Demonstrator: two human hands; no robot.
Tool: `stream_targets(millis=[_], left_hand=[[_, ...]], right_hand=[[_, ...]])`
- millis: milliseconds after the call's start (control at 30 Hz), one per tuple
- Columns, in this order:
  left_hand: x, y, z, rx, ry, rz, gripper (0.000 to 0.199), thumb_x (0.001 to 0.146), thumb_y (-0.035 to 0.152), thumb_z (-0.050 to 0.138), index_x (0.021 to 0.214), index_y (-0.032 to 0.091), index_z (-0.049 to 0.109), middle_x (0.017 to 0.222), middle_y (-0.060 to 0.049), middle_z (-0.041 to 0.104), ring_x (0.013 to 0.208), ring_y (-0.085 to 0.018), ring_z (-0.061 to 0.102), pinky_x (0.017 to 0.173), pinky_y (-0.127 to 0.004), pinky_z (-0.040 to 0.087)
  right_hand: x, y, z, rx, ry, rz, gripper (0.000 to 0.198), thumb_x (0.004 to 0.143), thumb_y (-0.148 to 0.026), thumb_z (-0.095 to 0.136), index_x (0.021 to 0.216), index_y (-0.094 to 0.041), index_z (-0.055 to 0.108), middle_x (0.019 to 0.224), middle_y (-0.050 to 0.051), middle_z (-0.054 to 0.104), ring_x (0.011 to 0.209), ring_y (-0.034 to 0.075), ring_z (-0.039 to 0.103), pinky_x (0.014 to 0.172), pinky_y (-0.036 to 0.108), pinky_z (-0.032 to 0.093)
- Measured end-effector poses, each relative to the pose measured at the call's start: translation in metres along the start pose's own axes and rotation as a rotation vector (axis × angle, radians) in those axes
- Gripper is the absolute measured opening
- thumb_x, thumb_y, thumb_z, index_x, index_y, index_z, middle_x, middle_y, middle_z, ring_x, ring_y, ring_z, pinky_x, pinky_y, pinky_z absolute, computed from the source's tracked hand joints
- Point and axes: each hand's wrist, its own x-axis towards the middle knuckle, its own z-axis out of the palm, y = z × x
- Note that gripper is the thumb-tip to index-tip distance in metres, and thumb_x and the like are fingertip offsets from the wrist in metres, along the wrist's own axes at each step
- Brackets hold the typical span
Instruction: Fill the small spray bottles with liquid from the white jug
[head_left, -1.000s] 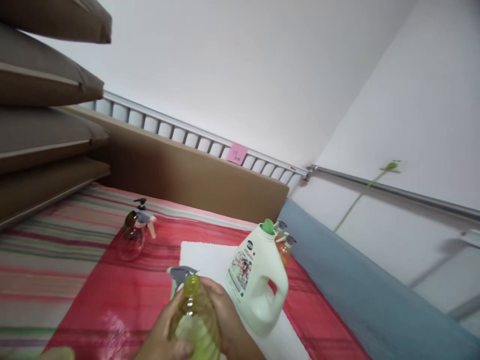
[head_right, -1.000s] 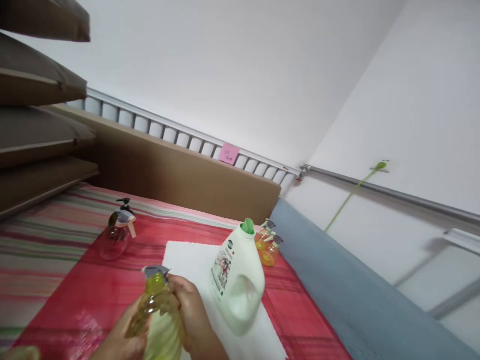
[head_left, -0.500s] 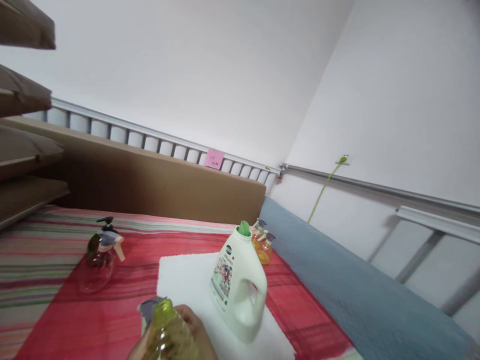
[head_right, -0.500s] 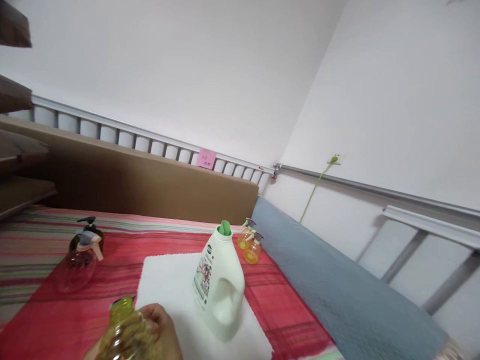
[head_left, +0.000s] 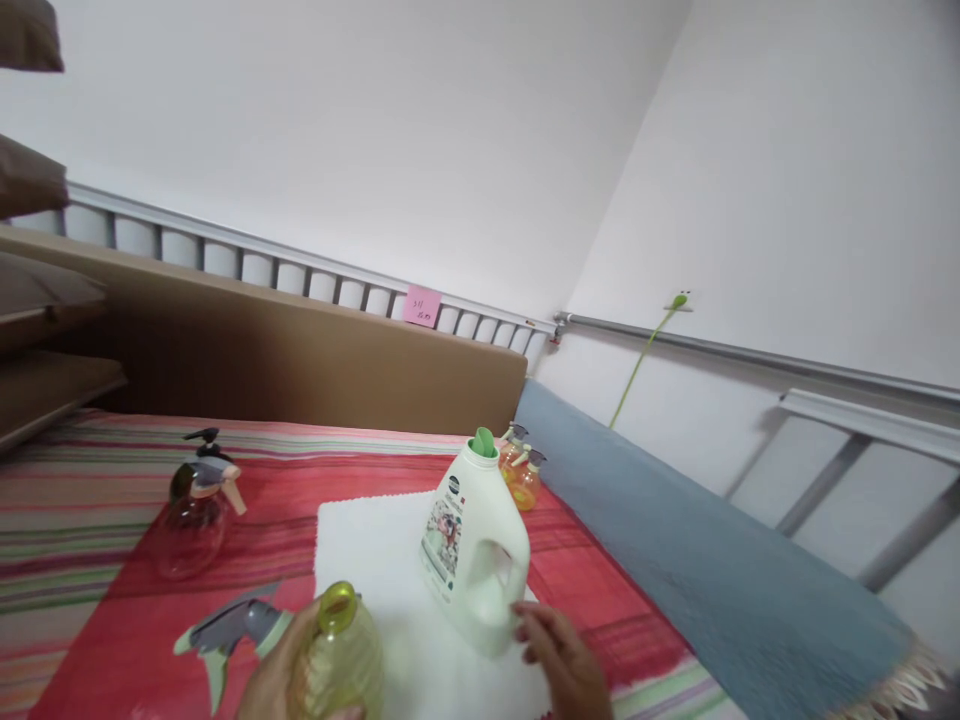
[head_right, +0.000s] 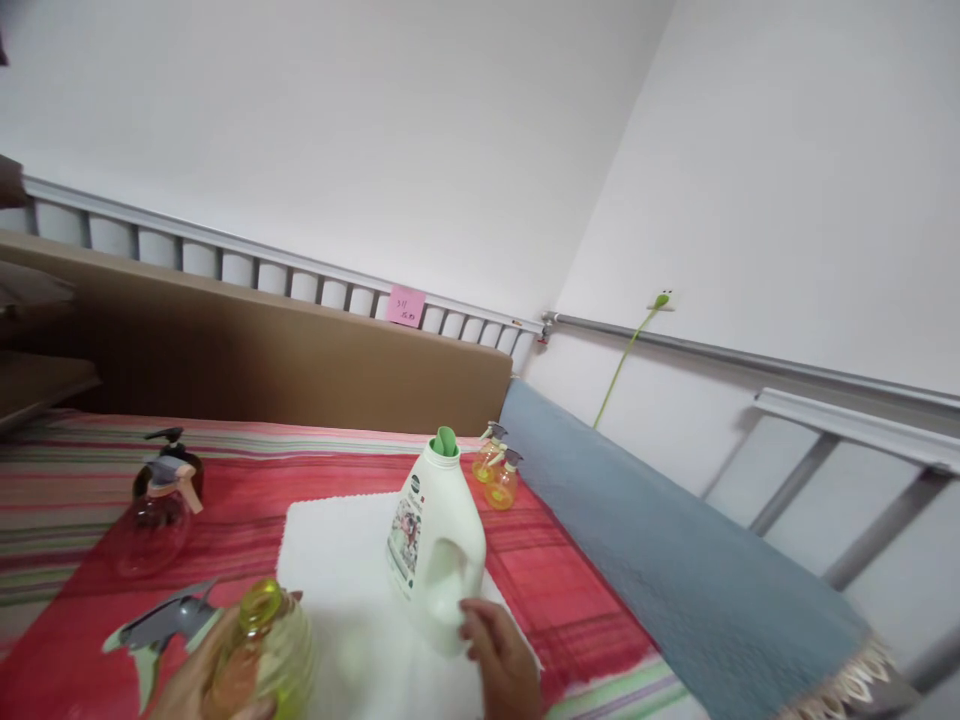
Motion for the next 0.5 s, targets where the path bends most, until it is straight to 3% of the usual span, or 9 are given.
stream_targets(millis=[67, 167, 267, 333, 500], left_hand=[[0.001, -0.005, 0.001, 0.144, 0.047, 0.076, 0.06, 0.054, 0.043, 0.076, 0.109, 0.023, 0.059, 0.105, -0.007, 0.069, 0.096, -0.03, 0.064, 0.082, -0.039, 0.055], [0.001, -0.006, 0.001, 0.311, 0.095, 0.194, 0.062, 0.058, 0.042, 0.075, 0.113, 0.023, 0.054, 0.112, -0.009, 0.063, 0.102, -0.03, 0.061, 0.083, -0.042, 0.054], [-0.002, 0.001, 0.0, 0.434, 0.093, 0.266, 0.064, 0.06, 0.042, 0.075, 0.117, 0.026, 0.05, 0.114, -0.009, 0.058, 0.108, -0.031, 0.057, 0.085, -0.045, 0.052], [-0.004, 0.005, 0.002, 0.497, 0.091, 0.294, 0.065, 0.062, 0.042, 0.074, 0.119, 0.027, 0.046, 0.114, -0.009, 0.056, 0.109, -0.031, 0.055, 0.086, -0.047, 0.051], [-0.007, 0.003, 0.007, 0.548, 0.029, 0.313, 0.07, 0.066, 0.043, 0.072, 0.124, 0.026, 0.039, 0.116, -0.011, 0.058, 0.108, -0.03, 0.057, 0.086, -0.047, 0.052]], right_hand=[[0.016, 0.003, -0.032, -0.036, 0.139, 0.019, 0.042, 0.061, -0.052, 0.068, 0.087, -0.019, 0.066, 0.075, 0.004, 0.068, 0.068, 0.021, 0.061, 0.064, 0.031, 0.05], [0.037, 0.004, -0.049, -0.05, 0.163, 0.075, 0.056, 0.059, -0.052, 0.07, 0.102, -0.018, 0.06, 0.095, 0.008, 0.067, 0.09, 0.026, 0.062, 0.077, 0.035, 0.049], [0.053, 0.0, -0.037, -0.039, 0.089, 0.062, 0.06, 0.059, -0.049, 0.072, 0.108, -0.019, 0.056, 0.112, 0.012, 0.061, 0.106, 0.028, 0.056, 0.087, 0.038, 0.046], [0.06, -0.006, -0.025, -0.007, 0.015, 0.044, 0.056, 0.058, -0.047, 0.073, 0.104, -0.019, 0.058, 0.115, 0.012, 0.061, 0.107, 0.027, 0.057, 0.086, 0.037, 0.047], [0.065, -0.021, -0.006, 0.021, -0.195, 0.067, 0.041, 0.059, -0.042, 0.074, 0.091, -0.018, 0.064, 0.09, 0.009, 0.071, 0.084, 0.026, 0.065, 0.07, 0.034, 0.051]])
